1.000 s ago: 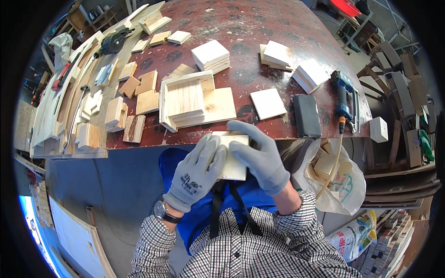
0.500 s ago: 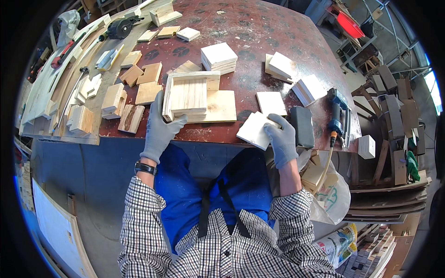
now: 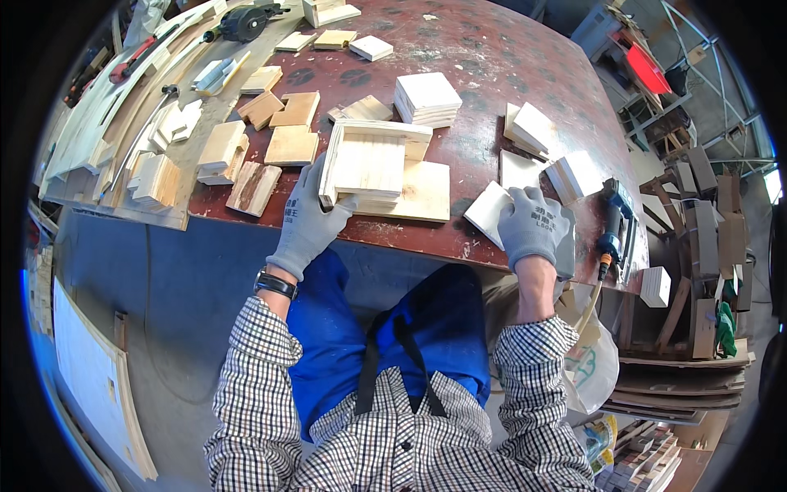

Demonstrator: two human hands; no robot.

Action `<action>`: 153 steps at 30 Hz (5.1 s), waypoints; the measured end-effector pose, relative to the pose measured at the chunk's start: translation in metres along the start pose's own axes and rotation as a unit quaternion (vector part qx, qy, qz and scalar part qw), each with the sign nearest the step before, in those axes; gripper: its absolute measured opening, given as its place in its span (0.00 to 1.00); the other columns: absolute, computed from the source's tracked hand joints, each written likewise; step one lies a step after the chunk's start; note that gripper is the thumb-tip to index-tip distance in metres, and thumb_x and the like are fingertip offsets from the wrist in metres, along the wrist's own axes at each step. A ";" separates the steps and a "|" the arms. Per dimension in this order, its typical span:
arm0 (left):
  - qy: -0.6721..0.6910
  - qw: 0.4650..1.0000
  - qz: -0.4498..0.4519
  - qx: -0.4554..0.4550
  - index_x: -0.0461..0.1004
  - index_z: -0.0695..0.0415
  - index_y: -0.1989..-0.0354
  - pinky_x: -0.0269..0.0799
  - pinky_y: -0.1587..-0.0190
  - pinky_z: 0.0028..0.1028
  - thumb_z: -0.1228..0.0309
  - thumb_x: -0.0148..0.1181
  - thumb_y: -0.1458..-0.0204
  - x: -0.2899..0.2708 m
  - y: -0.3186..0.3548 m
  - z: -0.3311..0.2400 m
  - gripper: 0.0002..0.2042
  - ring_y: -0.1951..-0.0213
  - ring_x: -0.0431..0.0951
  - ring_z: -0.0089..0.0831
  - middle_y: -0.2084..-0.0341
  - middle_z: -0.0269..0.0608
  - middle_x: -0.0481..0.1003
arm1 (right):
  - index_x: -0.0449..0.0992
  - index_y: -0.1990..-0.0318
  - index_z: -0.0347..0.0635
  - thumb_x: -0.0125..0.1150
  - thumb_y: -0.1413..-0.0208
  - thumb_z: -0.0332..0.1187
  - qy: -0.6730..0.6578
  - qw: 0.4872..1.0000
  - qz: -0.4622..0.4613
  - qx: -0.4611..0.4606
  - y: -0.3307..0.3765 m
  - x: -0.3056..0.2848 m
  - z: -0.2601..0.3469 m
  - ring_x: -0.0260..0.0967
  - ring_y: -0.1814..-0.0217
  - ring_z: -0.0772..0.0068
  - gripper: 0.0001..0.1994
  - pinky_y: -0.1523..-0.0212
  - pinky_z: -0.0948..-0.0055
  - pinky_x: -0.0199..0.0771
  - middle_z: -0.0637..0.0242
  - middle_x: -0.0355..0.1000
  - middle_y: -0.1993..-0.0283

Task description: The person assembles small wooden boxes by hand, aligning and joining pieces on a workbench. They use a nail gun to fasten the joints and then sand the edges of the assembled boxes with a sanding block.

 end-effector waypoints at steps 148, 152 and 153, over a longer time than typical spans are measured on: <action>-0.144 0.981 -0.128 0.040 0.67 0.58 0.28 0.83 0.50 0.40 0.33 0.67 0.46 0.019 0.000 0.008 0.47 0.48 0.84 0.47 0.48 0.48 0.82 | 0.81 0.66 0.38 0.71 0.42 0.40 -0.436 0.801 0.384 -0.145 -0.087 -0.129 0.085 0.73 0.83 0.76 0.13 0.83 0.75 0.77 0.67 0.73 0.78; -0.141 0.981 -0.128 0.045 0.67 0.59 0.28 0.83 0.50 0.39 0.34 0.67 0.46 0.020 0.000 0.007 0.47 0.48 0.84 0.46 0.49 0.48 0.82 | 0.81 0.67 0.38 0.71 0.42 0.40 -0.415 0.818 0.375 -0.135 -0.084 -0.133 0.085 0.73 0.83 0.77 0.13 0.82 0.75 0.77 0.68 0.73 0.80; -0.143 0.981 -0.126 0.040 0.67 0.59 0.28 0.83 0.50 0.39 0.34 0.68 0.46 0.021 0.000 0.005 0.47 0.48 0.84 0.46 0.49 0.47 0.82 | 0.81 0.67 0.38 0.71 0.43 0.40 -0.414 0.821 0.375 -0.121 -0.083 -0.135 0.084 0.72 0.84 0.77 0.13 0.82 0.75 0.77 0.67 0.73 0.80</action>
Point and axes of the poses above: each hand's wrist, its own y-axis away from the middle knuckle, its own x-axis out of the palm, z = x × y, the point moved 2 cm from there along -y, towards the middle knuckle
